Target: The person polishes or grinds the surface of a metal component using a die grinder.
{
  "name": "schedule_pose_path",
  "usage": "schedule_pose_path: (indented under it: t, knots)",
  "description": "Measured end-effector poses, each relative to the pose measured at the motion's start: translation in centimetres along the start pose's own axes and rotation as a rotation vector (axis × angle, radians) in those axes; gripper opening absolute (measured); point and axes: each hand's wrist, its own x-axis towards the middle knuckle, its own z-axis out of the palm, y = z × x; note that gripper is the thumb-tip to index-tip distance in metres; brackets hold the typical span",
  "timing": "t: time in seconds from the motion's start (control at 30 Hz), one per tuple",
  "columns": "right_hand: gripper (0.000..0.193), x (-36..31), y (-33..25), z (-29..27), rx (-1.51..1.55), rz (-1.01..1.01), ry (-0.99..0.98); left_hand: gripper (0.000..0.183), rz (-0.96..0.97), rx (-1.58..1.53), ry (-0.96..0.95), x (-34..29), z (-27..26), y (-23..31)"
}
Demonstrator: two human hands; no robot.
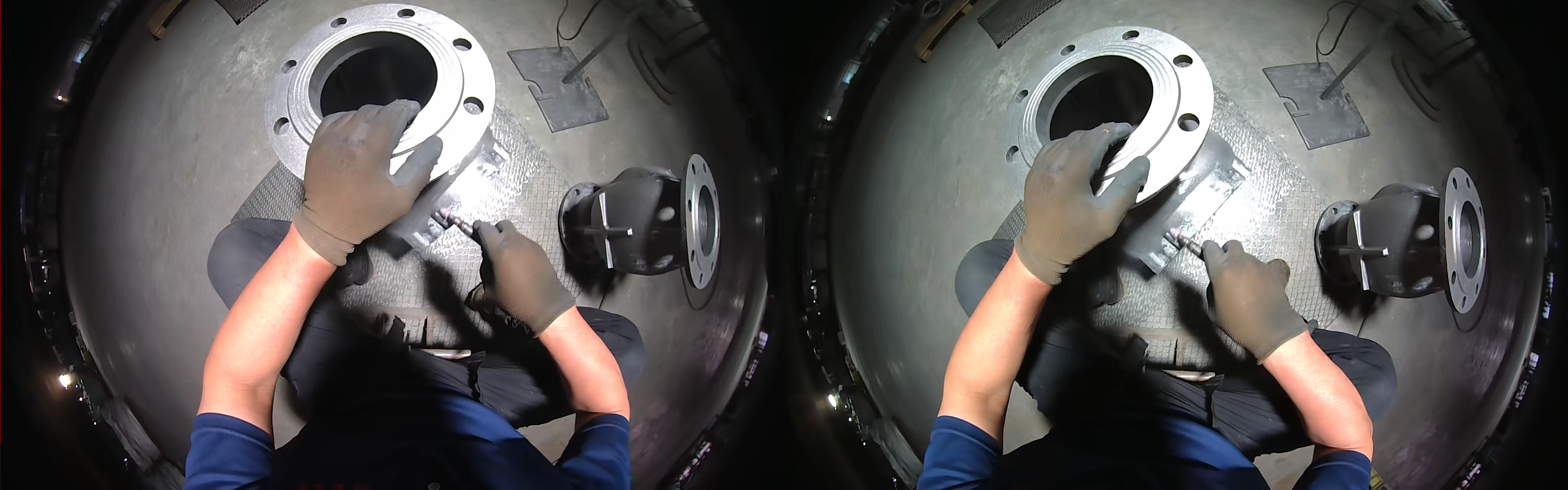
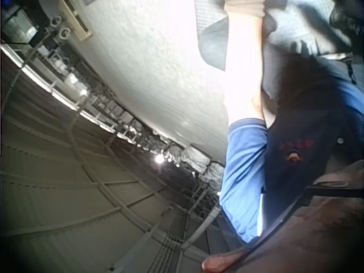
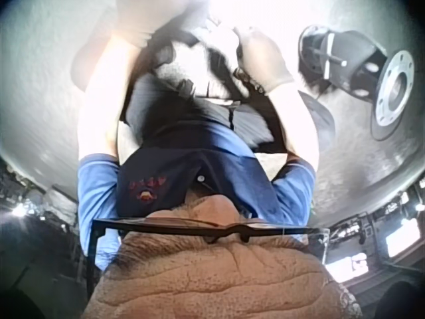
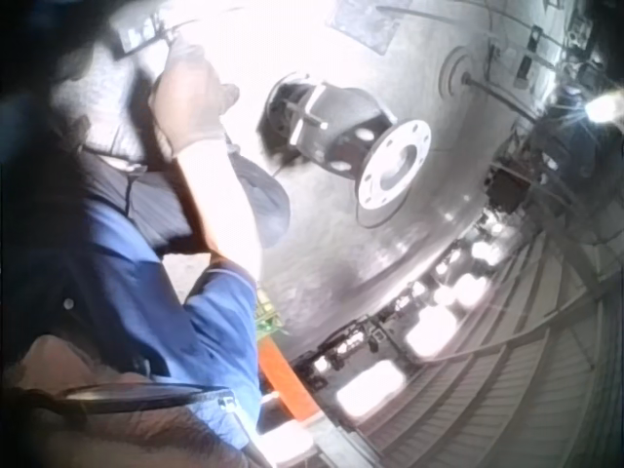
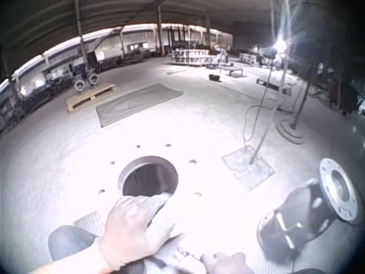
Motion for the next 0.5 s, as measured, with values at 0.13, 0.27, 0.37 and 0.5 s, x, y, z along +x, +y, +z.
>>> schedule_pose_path:
  t: [0.13,0.27,0.37,0.5]
  knots:
    - [0.034,-0.1,0.6,0.2,-0.004,-0.061,-0.044,0.037,0.014,0.017,0.012,-0.1,0.1,-0.3]
    - [0.031,0.0,1.8,-0.1,0.044,-0.076,0.027,0.038,-0.012,0.005,0.006,0.1,0.1,0.1]
    - [0.031,-0.2,1.6,-0.1,0.072,-0.069,0.020,0.039,0.014,0.029,0.027,-0.1,0.2,-0.2]
    - [0.035,-0.1,2.8,-0.6,0.120,-0.103,0.068,0.039,0.001,0.006,0.009,0.0,0.0,0.0]
